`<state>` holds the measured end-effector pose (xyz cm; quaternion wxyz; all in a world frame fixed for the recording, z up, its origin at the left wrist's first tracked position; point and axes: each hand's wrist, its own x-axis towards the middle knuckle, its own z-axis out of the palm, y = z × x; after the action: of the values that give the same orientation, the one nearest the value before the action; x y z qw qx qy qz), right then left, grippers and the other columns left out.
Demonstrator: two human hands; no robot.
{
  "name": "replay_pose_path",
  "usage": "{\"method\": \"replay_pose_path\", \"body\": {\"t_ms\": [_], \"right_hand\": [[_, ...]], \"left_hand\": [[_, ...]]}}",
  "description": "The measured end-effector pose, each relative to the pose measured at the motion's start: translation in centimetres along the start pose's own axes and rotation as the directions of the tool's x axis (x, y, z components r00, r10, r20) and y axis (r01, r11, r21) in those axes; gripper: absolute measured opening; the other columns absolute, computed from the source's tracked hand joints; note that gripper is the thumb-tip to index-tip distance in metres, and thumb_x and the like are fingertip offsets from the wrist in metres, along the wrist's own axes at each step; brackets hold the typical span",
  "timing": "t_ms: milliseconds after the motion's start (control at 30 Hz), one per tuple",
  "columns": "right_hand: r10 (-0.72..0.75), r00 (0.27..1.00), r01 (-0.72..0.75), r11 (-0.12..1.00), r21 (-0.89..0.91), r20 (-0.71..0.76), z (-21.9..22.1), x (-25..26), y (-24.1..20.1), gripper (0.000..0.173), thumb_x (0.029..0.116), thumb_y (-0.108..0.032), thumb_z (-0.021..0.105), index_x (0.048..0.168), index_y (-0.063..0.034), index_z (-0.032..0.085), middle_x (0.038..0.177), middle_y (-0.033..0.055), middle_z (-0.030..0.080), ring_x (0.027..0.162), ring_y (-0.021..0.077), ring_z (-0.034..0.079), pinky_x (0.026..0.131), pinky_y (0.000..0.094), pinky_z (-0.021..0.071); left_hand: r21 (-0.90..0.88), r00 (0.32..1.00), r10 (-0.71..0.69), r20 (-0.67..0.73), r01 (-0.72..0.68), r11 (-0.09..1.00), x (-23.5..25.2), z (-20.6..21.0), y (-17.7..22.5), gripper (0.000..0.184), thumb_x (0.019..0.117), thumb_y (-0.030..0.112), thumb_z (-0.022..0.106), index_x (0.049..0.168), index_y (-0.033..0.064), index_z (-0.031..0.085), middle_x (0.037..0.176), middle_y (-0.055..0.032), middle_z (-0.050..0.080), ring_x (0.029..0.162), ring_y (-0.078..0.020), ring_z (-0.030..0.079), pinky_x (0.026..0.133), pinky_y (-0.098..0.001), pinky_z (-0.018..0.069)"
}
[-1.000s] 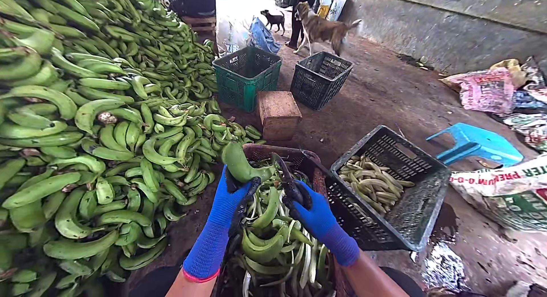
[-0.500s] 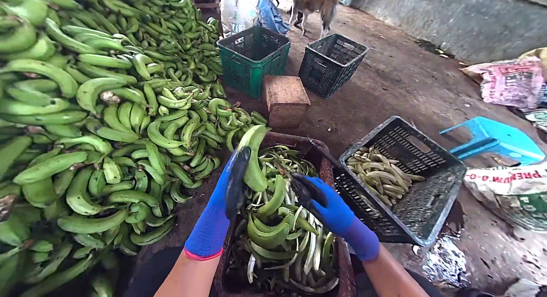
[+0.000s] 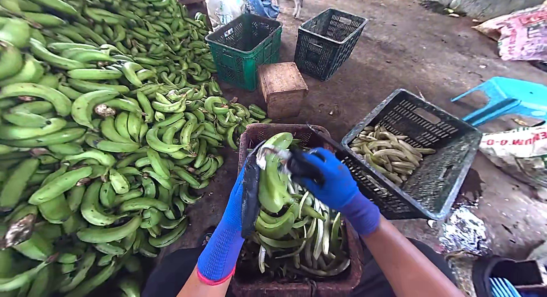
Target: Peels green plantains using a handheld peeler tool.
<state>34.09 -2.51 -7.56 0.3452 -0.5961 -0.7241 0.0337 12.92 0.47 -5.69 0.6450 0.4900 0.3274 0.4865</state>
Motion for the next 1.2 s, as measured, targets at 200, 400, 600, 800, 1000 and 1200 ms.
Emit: {"method": "replay_pose_path", "body": {"t_ms": [200,400,600,800,1000,1200], "right_hand": [[0.293,0.956,-0.293,0.955,-0.036,-0.02,-3.0,1.0,2.9,0.058,0.0918,-0.012,0.069,0.148,-0.0062,0.053,0.131,0.0273,0.061,0.115,0.045,0.063,0.093,0.066,0.0497],[0.041,0.969,-0.082,0.984,0.159,0.245,0.1,-1.9,-0.7,0.055,0.092,-0.038,0.064,0.142,-0.0147,0.063,0.12,0.0172,0.069,0.106,0.0327,0.068,0.088,0.0537,0.055],[0.0,0.994,0.001,1.0,-0.013,0.11,0.9,-0.6,-0.7,0.044,0.0869,-0.03,0.072,0.127,-0.0116,0.072,0.113,0.0221,0.07,0.101,0.0417,0.069,0.083,0.0606,0.0554],[0.234,0.971,-0.238,0.967,-0.094,-0.053,-1.9,1.4,1.9,0.062,0.0889,-0.017,0.072,0.148,-0.0088,0.054,0.129,0.029,0.06,0.112,0.0482,0.062,0.087,0.0664,0.0507],[-0.065,0.969,-0.006,0.958,0.288,0.238,1.2,-2.0,-1.0,0.051,0.0914,-0.033,0.065,0.134,-0.0065,0.066,0.118,0.0155,0.071,0.105,0.0282,0.07,0.09,0.0493,0.0566],[-0.008,1.0,0.006,0.998,-0.064,-0.025,-0.1,1.5,1.5,0.049,0.0838,-0.022,0.076,0.13,-0.0094,0.07,0.117,0.0257,0.067,0.105,0.0465,0.065,0.085,0.0647,0.052]], "left_hand": [[-0.119,0.991,-0.118,0.068,0.125,0.985,0.9,-1.2,-0.3,0.04,0.1074,0.021,0.029,0.136,0.0034,0.05,0.096,-0.0036,0.069,0.08,-0.0102,0.069,0.07,-0.0245,0.0596],[-0.268,0.969,-0.213,-0.127,0.173,0.948,3.3,-2.6,-1.3,0.042,0.1117,0.036,0.028,0.118,0.0079,0.059,0.085,-0.0053,0.067,0.069,-0.0115,0.067,0.06,-0.0259,0.0584],[-0.004,0.994,-0.106,-0.012,0.106,0.994,1.4,-2.0,-1.8,0.038,0.1098,0.02,0.029,0.14,0.0047,0.047,0.106,-0.0009,0.065,0.09,-0.0033,0.065,0.079,-0.0207,0.0565],[-0.178,0.942,-0.297,0.154,0.322,0.93,1.6,-2.5,-0.3,0.036,0.1081,0.024,0.036,0.139,0.0074,0.045,0.096,-0.0077,0.067,0.072,-0.0132,0.068,0.061,-0.0255,0.0598],[0.063,0.981,-0.014,-0.193,0.026,0.998,3.0,-2.7,-1.0,0.041,0.1091,0.022,0.034,0.148,0.0115,0.043,0.106,-0.0017,0.065,0.083,-0.0049,0.065,0.074,-0.0223,0.0565],[0.175,0.993,-0.114,0.035,0.106,0.979,0.5,-0.8,-0.5,0.043,0.107,0.018,0.034,0.146,0.0026,0.041,0.11,-0.0011,0.064,0.09,0.0005,0.063,0.082,-0.0178,0.0541]]}}
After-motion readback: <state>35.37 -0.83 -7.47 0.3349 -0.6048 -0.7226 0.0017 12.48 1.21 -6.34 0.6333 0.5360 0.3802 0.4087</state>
